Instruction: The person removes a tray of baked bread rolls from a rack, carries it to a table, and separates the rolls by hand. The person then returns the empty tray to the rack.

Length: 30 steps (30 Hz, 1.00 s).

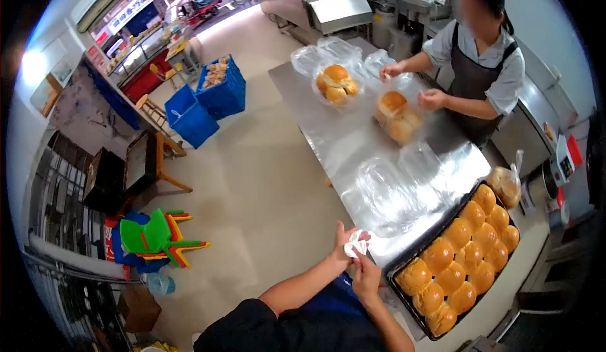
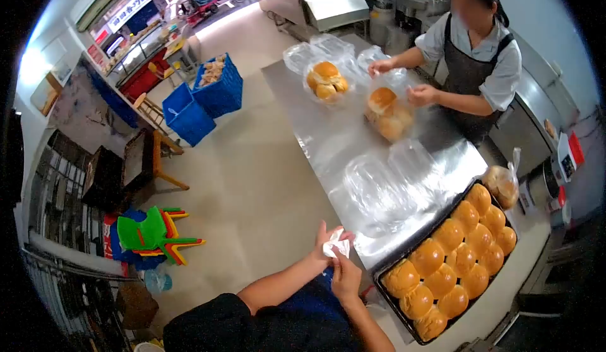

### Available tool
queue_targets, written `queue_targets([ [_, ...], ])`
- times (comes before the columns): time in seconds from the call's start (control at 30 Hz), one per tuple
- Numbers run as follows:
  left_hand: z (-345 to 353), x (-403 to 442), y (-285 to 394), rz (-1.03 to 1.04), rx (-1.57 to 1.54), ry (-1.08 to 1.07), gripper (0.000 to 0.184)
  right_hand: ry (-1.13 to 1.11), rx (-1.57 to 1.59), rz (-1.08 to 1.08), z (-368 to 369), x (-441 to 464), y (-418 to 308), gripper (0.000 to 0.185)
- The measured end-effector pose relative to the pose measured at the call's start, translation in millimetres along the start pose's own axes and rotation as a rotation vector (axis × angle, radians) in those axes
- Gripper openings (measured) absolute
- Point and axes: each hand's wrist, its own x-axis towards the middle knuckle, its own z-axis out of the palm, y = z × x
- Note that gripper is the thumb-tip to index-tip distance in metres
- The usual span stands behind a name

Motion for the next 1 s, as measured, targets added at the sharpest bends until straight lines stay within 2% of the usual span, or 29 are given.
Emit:
queue_targets([
  [0.03, 6.4, -3.3, 6.6, -0.030, -0.051, 0.014, 0.092, 0.064, -0.022, -0.187, 1.5, 1.7, -0.1, 0.024],
  [0.07, 11.9, -5.4, 10.5, -0.130, -0.048, 0.041, 0.097, 0.086, -0.055, -0.281, -0.7, 5.3, -3.4, 0.025],
  [0.1, 14.4, -9.2, 12.2, -0.128, -0.043, 0.036, 0.097, 0.092, -0.054, -0.285, 3.0, 9.8, 6.7, 0.025],
  [0.17, 26.9, -23.4, 13.5, -0.315, -0.022, -0.121, 0.104, 0.258, -0.151, -0.440, 7.8, 25.1, 37.5, 0.026],
  [0.2, 35.3, -35.6, 17.4, -0.272, 0.059, -0.059, 0.109, 0.237, -0.193, -0.474, 3.4, 31.5, 49.7, 0.025],
  [0.3, 38.7, -55.2, 39.6, -0.360, 0.018, -0.134, 0.107, 0.293, -0.188, -0.413, -3.9, 46.1, 65.1, 0.022],
  [0.33, 43.4, -66.4, 50.3, -0.391, 0.020, -0.096, 0.100, 0.305, -0.234, -0.307, -7.7, 46.5, 59.5, 0.019],
  [0.37, 35.6, -62.2, 48.5, -0.390, 0.020, -0.096, 0.100, 0.304, -0.233, -0.308, -9.9, 47.7, 55.1, 0.019],
  [0.43, 15.8, -50.6, 43.7, -0.343, 0.123, -0.109, 0.089, 0.359, -0.153, -0.047, -14.0, 51.9, 44.4, 0.017],
  [0.47, 23.5, -58.2, 47.8, -0.429, 0.177, -0.098, 0.065, 0.331, -0.092, 0.052, -16.0, 50.5, 22.2, 0.016],
  [0.5, 17.4, -47.3, 44.4, -0.422, 0.176, -0.102, 0.065, 0.330, -0.092, 0.044, -12.4, 55.6, 20.0, 0.016],
  [0.57, -17.0, -2.5, 15.4, -0.527, 0.203, -0.437, 0.043, 0.307, -0.361, -0.469, -2.2, 58.4, 23.4, 0.014],
  [0.6, -28.8, 19.9, 0.6, -0.482, 0.178, -0.271, 0.029, 0.296, -0.438, -0.426, 2.4, 55.7, 33.0, 0.015],
  [0.63, -28.9, 20.1, -1.4, -0.518, 0.196, -0.261, 0.029, 0.312, -0.439, -0.388, 0.2, 51.5, 31.5, 0.015],
  [0.7, -14.6, 22.2, -13.6, -0.036, 0.524, -0.157, 0.026, 0.332, -0.391, -0.356, -17.9, 38.6, 20.2, 0.018],
  [0.77, -8.4, 31.4, -20.0, 0.230, 0.914, -0.153, 0.024, 0.405, -0.193, -0.227, -28.8, 4.1, 27.8, 0.020],
  [0.8, 22.5, 9.1, -10.7, 0.067, 1.006, -0.159, 0.024, 0.452, -0.199, -0.178, -40.1, -12.8, 29.2, 0.018],
  [0.87, -11.1, 65.4, -28.0, 0.318, 1.471, -0.360, 0.024, 0.544, -0.156, -0.035, -58.4, -52.8, 29.7, 0.017],
  [0.93, 13.4, 64.1, -42.3, 0.498, 1.719, -0.364, 0.023, 0.638, 0.004, 0.153, -69.6, -89.0, 34.7, 0.017],
  [1.0, 17.7, 79.9, -55.2, 0.590, 1.804, -0.491, 0.022, 0.767, 0.139, 0.281, -78.3, -120.0, 37.8, 0.019],
])
